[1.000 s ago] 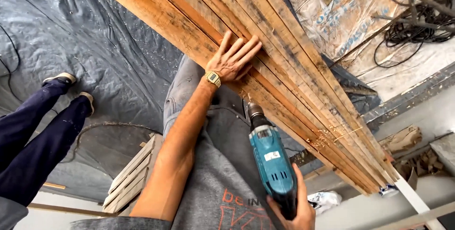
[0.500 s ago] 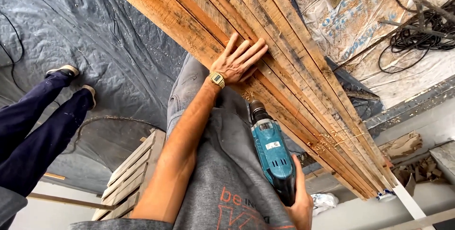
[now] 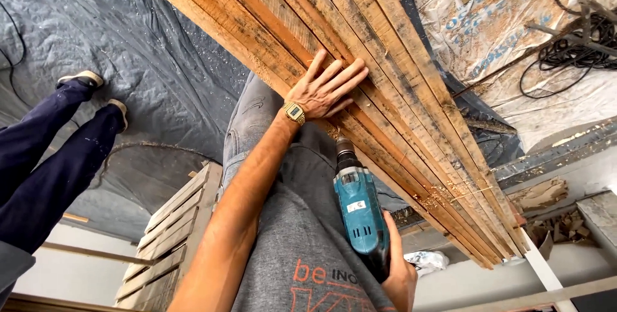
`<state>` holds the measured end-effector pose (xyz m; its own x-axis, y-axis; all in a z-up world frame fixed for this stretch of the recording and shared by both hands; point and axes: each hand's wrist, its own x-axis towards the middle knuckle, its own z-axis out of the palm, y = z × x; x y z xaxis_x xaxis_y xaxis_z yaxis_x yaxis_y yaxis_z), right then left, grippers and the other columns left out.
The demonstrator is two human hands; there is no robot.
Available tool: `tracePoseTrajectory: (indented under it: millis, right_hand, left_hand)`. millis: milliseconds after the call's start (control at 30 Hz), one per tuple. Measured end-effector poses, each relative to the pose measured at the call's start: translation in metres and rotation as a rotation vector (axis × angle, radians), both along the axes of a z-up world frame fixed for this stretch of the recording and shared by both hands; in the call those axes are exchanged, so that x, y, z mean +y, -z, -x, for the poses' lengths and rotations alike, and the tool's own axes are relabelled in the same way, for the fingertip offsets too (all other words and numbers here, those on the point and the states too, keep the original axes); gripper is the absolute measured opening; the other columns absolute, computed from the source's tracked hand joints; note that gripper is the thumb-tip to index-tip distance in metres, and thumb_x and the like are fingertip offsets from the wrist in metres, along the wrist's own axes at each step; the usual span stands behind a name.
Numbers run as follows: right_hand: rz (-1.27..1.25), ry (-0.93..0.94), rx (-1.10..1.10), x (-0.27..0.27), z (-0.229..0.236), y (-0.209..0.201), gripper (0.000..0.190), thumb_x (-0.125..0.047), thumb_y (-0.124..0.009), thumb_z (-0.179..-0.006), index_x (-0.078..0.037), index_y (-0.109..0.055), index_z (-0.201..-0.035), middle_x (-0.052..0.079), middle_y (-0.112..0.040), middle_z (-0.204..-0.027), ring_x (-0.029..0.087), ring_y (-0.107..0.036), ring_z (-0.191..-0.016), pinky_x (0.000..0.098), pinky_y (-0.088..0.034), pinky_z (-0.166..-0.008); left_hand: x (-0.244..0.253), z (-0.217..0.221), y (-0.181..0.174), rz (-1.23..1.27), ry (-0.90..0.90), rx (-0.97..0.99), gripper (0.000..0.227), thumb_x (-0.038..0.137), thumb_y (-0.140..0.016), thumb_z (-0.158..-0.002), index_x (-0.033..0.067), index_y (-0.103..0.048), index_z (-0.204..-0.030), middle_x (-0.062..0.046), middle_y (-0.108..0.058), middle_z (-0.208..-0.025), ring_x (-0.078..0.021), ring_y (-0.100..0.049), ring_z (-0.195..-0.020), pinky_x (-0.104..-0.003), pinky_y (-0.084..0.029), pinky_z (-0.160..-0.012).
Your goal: Drilling holes into a stack of wooden planks using a power drill
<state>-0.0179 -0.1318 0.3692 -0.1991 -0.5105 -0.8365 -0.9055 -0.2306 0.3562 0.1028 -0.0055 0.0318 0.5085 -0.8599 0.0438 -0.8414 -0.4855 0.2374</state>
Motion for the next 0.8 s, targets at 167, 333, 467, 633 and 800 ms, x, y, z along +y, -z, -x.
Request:
tracePoseTrajectory:
  millis: [167, 333, 467, 633, 800]
  right_hand:
    - [-0.132, -0.256, 0.008, -0.018, 0.028, 0.018, 0.092, -0.054, -0.065, -0.078, -0.053, -0.027, -0.162, 0.013, -0.048, -0.06, 0.022, -0.056, -0.059, 0.0309, -0.045, -0.068]
    - [-0.129, -0.447, -0.221, -0.019, 0.054, 0.028, 0.089, -0.054, -0.068, -0.079, -0.042, -0.034, -0.16, 0.008, -0.045, -0.053, 0.021, -0.046, -0.05, 0.032, -0.042, -0.06]
    - [-0.11, -0.552, -0.361, -0.02, 0.058, 0.032, 0.082, -0.041, -0.066, -0.081, -0.039, -0.04, -0.159, 0.009, -0.033, -0.057, 0.024, -0.033, -0.053, 0.0347, -0.034, -0.055]
    - [-0.171, -0.397, -0.198, -0.007, 0.021, 0.041, 0.084, -0.054, -0.064, -0.083, -0.043, -0.032, -0.16, 0.011, -0.071, -0.081, 0.024, -0.063, -0.066, 0.0375, -0.052, -0.07]
    - [-0.238, -0.32, -0.111, -0.007, -0.002, 0.049, 0.091, -0.051, -0.061, -0.078, -0.05, -0.029, -0.163, 0.014, -0.048, -0.065, 0.03, -0.049, -0.064, 0.0334, -0.037, -0.065]
  left_hand:
    - [0.0, 0.0, 0.0, 0.036, -0.024, -0.013, 0.05, 0.029, -0.043, -0.115, 0.0209, -0.038, -0.164, 0.002, -0.04, -0.165, -0.0174, -0.058, -0.132, -0.054, -0.031, -0.122]
    - [0.001, 0.004, 0.001, 0.001, -0.016, -0.011, 0.058, 0.021, -0.045, -0.108, 0.0234, -0.036, -0.166, 0.004, -0.037, -0.167, -0.0166, -0.052, -0.138, -0.053, -0.027, -0.124]
    - [0.001, 0.005, 0.004, 0.001, -0.022, -0.007, 0.063, 0.018, -0.047, -0.105, 0.0233, -0.034, -0.166, 0.003, -0.037, -0.167, -0.0176, -0.052, -0.139, -0.052, -0.03, -0.123]
    - [-0.001, 0.007, 0.003, -0.023, -0.017, -0.055, 0.064, 0.021, -0.045, -0.105, 0.0231, -0.032, -0.167, 0.003, -0.036, -0.168, -0.0169, -0.053, -0.136, -0.055, -0.026, -0.124]
    - [0.001, -0.01, 0.009, 0.072, -0.068, -0.019, 0.05, 0.041, -0.043, -0.116, 0.0212, -0.04, -0.163, 0.001, -0.043, -0.163, -0.0208, -0.059, -0.13, -0.055, -0.034, -0.121]
